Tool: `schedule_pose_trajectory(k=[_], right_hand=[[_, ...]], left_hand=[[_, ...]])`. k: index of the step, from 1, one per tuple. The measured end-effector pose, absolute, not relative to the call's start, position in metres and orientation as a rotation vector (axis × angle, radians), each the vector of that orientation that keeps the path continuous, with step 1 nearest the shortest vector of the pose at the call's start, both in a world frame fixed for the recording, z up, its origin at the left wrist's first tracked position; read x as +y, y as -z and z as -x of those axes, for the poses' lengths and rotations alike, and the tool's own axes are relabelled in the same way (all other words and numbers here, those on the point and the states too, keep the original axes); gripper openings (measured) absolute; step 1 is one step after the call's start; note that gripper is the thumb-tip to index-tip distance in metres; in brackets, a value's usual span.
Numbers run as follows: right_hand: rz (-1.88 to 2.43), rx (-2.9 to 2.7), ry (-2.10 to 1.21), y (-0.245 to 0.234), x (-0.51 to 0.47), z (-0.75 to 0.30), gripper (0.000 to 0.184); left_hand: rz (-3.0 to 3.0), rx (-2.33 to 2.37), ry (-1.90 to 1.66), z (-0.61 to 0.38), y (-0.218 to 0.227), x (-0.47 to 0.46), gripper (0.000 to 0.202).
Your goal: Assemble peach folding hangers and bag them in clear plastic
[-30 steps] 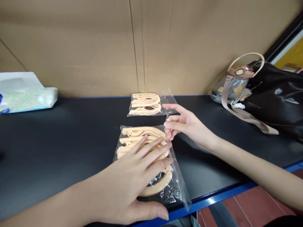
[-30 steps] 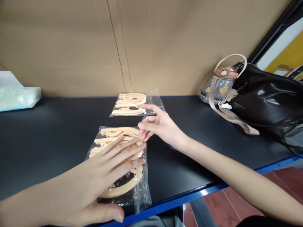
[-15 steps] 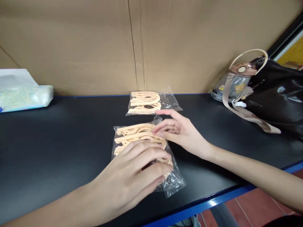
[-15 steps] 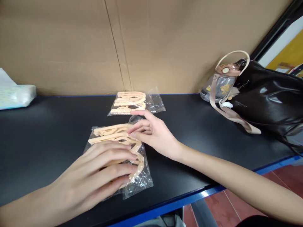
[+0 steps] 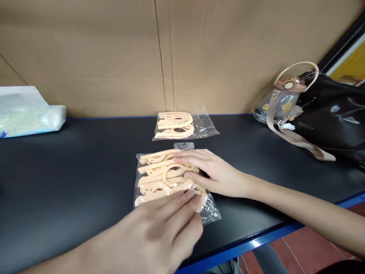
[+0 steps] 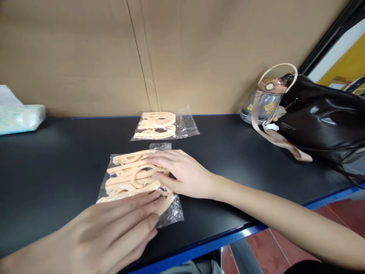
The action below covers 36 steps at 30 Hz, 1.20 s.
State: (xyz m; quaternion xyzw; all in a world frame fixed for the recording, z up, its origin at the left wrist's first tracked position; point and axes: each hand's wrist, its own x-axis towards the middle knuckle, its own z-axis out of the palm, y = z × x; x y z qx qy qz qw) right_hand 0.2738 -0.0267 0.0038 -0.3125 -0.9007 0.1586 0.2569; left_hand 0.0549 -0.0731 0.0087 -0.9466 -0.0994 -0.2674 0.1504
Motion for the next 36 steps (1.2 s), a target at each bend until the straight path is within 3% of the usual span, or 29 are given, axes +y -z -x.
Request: schedule_pose_trajectory(k=[6,15,28,32,36], right_hand=[[0.934,-2.514,-0.466,-0.006,-0.026,-0.276,0.035],[0.973,-2.581,-0.525,-0.009,-0.02,-0.278,0.04],[0.887,-2.458,-0.45,-0.005,-0.009,-0.289,0.049],[1.14,-2.098,-0.333,-0.012,0.011,-0.312,0.035],[1.522,-1.762,-0.362,-0.009,0.053,-0.344,0.037]], left_hand=[[2.607,-0.429,0.54,-0.056,0.001,-0.105,0.032],[2.547,-0.424,0.491,-0.058,-0.005,-0.105,0.027],[2.626,-0.503,0.632,-0.053,-0.008,-0.097,0.041],[2.651,-0.522,0.642,-0.055,-0.002,-0.087,0.037],[2.626,-0.589,0.624,-0.06,0.005,-0.084,0.033]])
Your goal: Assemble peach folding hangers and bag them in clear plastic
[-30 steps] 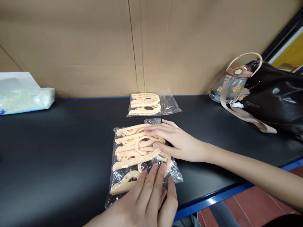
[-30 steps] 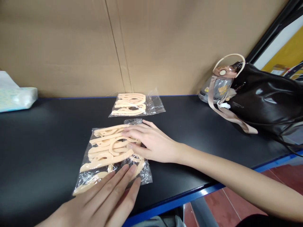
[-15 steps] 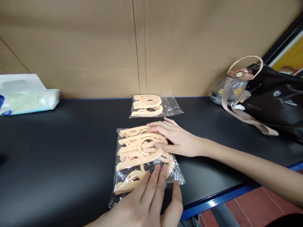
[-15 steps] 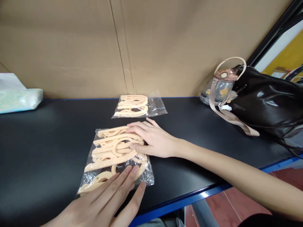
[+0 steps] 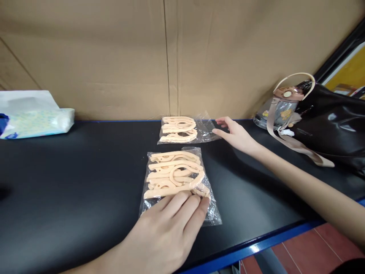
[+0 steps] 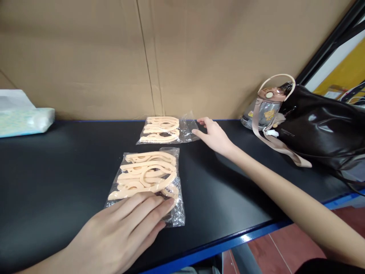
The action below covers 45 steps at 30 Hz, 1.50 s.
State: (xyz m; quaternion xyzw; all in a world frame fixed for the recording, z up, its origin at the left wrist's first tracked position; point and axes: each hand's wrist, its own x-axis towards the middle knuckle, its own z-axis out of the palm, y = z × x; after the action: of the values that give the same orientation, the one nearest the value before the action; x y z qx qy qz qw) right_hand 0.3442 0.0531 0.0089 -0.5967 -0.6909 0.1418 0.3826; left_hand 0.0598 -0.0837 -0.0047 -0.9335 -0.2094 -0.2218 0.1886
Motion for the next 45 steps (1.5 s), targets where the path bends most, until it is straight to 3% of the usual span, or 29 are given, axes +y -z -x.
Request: schedule_pose_trajectory(k=[5,12,24,33,45], right_hand=[[1.56,-1.694,-0.608,-0.004,0.087,-0.356,0.041],[1.198,-1.885,-0.717,-0.013,0.088,-0.322,0.059],[0.965,-2.21,-0.565,0.0,0.097,-0.296,0.032],[1.181,-2.181,-0.388,0.023,0.11,-0.294,0.091],[1.115,-2.456,-0.278,0.016,0.108,-0.288,0.078]], left_hand=[[2.653,-0.79,0.673,-0.063,0.002,-0.077,0.042],[2.588,-0.696,0.539,-0.061,0.01,-0.076,0.038],[2.431,-0.536,0.55,-0.055,-0.008,-0.067,0.043],[2.46,-0.515,0.568,-0.052,-0.004,-0.069,0.041],[2.413,-0.477,0.551,-0.055,-0.003,-0.071,0.037]])
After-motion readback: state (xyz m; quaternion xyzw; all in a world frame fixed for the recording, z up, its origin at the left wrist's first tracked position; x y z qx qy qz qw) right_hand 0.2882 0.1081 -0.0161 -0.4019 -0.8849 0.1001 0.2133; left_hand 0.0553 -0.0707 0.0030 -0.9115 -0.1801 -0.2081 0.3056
